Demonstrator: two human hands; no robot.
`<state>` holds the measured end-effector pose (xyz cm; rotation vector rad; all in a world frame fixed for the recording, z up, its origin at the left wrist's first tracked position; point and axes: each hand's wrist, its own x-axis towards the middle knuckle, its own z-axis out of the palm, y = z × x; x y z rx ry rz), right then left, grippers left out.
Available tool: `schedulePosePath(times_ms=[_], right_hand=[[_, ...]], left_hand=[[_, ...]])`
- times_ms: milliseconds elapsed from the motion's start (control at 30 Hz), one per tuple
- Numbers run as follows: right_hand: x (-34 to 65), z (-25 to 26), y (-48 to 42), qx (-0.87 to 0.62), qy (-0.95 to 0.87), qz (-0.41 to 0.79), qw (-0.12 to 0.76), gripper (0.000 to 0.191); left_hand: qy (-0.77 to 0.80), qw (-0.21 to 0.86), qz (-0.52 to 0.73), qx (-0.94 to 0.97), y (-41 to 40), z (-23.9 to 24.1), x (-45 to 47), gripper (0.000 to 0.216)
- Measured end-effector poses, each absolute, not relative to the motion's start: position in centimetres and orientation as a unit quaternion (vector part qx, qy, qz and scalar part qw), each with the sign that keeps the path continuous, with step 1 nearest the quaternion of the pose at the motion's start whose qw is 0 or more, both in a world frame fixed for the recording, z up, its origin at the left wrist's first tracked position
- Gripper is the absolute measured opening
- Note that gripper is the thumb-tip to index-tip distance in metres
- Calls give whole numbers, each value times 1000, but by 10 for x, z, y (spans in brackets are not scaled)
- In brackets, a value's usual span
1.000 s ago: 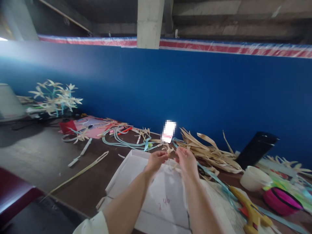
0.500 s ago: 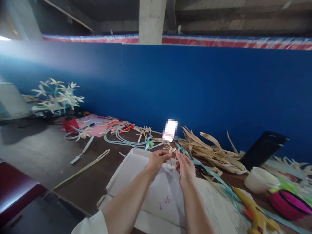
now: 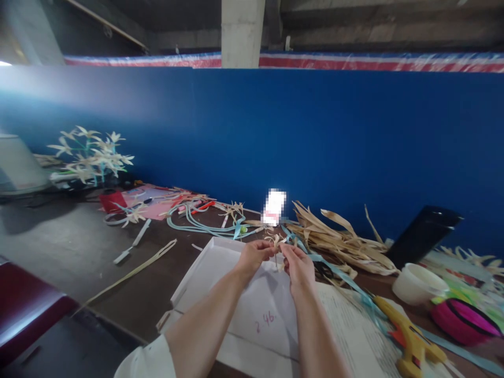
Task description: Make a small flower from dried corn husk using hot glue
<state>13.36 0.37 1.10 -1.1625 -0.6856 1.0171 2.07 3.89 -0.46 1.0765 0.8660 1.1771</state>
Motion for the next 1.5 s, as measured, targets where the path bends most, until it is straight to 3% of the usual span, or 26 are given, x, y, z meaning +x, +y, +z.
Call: schedulePosePath(times_ms=[800, 1067, 1500], right_hand=[[133, 13, 3, -509, -258, 435, 696, 34], [131, 15, 2, -535, -267, 419, 684, 29], [132, 15, 1, -550, -287, 410, 668, 31]], left_hand=[[361, 597, 534, 478, 39, -8, 24, 33], [326, 630, 561, 427, 33, 1, 25, 47], [334, 616, 557, 446, 31, 2, 23, 46]])
